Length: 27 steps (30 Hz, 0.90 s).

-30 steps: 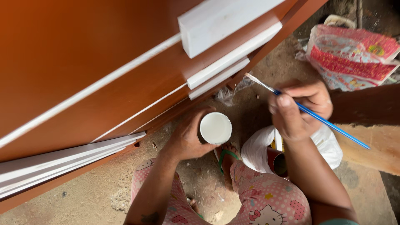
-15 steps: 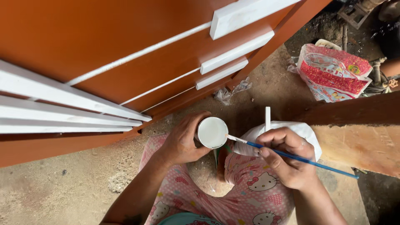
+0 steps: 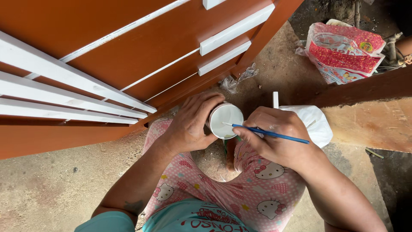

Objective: The person paints white rectangular strips on a brown wooden surface using a small paintbrush and a metal cup of white paint. They repeatedly dip the brush into the paint and apply it to the strips.

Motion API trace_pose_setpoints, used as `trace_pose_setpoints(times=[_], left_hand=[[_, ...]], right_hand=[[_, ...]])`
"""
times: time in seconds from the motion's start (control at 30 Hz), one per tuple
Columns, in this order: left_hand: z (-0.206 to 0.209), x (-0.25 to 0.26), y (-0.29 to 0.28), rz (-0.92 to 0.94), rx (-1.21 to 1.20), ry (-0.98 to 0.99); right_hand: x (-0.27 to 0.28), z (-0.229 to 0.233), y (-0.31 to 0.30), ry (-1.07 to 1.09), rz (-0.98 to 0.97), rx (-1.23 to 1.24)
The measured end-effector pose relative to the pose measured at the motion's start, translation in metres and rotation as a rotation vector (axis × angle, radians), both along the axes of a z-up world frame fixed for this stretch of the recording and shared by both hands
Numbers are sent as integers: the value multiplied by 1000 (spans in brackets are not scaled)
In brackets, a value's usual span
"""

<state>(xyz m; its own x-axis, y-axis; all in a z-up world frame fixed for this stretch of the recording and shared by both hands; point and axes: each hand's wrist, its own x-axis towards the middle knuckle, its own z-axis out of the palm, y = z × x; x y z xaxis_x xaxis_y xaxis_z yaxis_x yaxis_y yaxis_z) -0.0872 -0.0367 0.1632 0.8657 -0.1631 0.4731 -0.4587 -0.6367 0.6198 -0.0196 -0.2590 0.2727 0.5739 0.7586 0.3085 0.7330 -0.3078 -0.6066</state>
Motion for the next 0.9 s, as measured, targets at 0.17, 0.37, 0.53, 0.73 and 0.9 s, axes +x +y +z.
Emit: trace_pose_setpoints(times=[0.17,0.37,0.53,0.73,0.9], left_hand=[[-12,5,5,28,63,-96],[-23,17,5,6,81,-132],[-35,25,-2,-16,34,-101],[-47,50,-17,-38,-160,-88],[-62,71,-29,-38,-280,-126]], right_hand=[[3,-6,17,-33,-26,-74],[4,-19,7,-11,-126,17],[5,-47,-10,154,-256,121],[24,-78,-36,879,-490,673],[35,-98,-39,1003,-544,887]])
